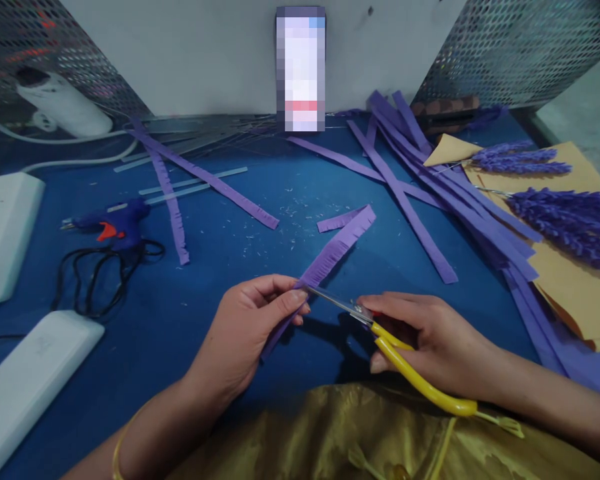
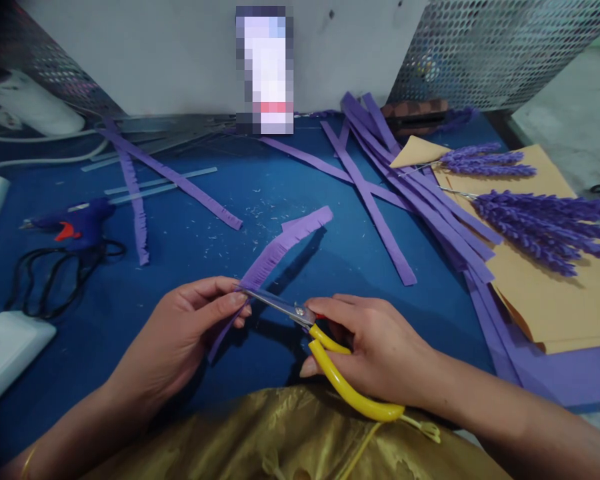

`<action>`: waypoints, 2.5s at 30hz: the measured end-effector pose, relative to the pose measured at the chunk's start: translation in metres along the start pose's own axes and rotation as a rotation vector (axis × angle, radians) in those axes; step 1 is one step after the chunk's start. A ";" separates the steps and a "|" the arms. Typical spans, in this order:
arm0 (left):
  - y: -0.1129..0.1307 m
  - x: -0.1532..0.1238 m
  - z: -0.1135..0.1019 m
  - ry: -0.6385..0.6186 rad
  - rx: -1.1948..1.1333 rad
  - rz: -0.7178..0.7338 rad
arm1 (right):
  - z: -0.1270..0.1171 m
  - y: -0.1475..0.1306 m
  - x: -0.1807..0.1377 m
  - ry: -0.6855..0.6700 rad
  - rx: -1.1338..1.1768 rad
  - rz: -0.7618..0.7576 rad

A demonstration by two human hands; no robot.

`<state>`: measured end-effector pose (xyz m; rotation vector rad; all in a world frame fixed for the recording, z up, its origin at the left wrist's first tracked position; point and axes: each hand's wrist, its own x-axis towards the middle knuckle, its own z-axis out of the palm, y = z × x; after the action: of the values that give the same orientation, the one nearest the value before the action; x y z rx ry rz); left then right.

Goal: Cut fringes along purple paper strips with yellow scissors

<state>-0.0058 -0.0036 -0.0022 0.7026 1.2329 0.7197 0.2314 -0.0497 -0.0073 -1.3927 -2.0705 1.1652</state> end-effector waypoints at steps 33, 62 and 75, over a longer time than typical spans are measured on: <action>-0.003 0.000 0.000 0.041 0.042 0.035 | 0.003 0.003 -0.003 0.014 -0.092 -0.026; 0.000 0.001 -0.001 -0.027 -0.007 -0.033 | 0.002 0.003 -0.001 -0.044 0.041 0.014; -0.001 0.000 -0.003 0.006 0.074 0.034 | 0.002 0.004 -0.003 0.004 -0.062 0.002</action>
<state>-0.0085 -0.0038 -0.0036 0.7850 1.2608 0.7072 0.2339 -0.0526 -0.0109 -1.4247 -2.1194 1.1068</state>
